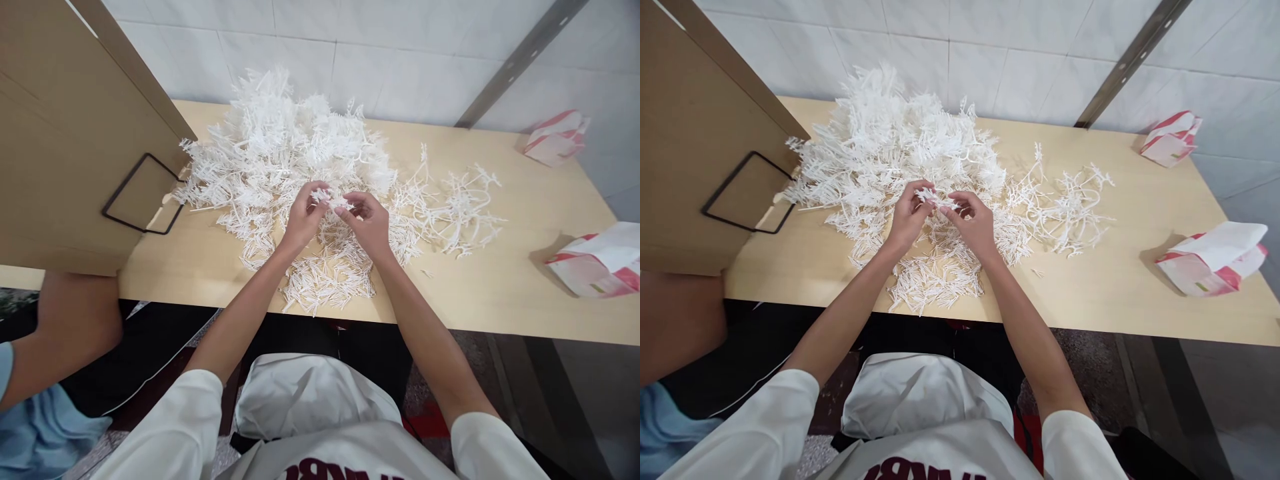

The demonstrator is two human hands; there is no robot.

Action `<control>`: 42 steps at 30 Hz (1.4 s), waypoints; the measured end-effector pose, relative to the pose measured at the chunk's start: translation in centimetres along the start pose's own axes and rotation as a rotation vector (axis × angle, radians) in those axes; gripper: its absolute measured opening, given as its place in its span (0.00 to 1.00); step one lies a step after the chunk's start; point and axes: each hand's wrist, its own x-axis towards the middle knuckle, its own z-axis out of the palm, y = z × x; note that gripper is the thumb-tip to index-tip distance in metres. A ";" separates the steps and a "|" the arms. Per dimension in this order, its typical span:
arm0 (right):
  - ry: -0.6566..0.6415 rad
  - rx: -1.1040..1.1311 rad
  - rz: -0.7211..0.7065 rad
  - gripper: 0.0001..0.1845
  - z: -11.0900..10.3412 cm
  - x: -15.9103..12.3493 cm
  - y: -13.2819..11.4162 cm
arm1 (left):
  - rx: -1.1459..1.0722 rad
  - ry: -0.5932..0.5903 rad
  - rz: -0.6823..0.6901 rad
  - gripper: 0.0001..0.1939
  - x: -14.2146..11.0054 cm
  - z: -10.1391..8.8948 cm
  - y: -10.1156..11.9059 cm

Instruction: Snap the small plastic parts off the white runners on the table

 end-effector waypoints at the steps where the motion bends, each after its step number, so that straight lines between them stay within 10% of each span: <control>1: 0.033 -0.006 0.011 0.22 0.0 0.0 0.1 | 0.024 -0.025 0.007 0.10 0.0 -0.1 0.2; 31: -0.201 -0.035 -0.011 0.19 0.1 -0.6 -0.2 | 0.067 -0.168 0.061 0.08 -0.3 -0.2 0.6; 42: 0.033 0.172 0.086 0.24 -1.1 0.9 0.6 | -0.130 -0.024 -0.074 0.09 0.1 0.0 -0.6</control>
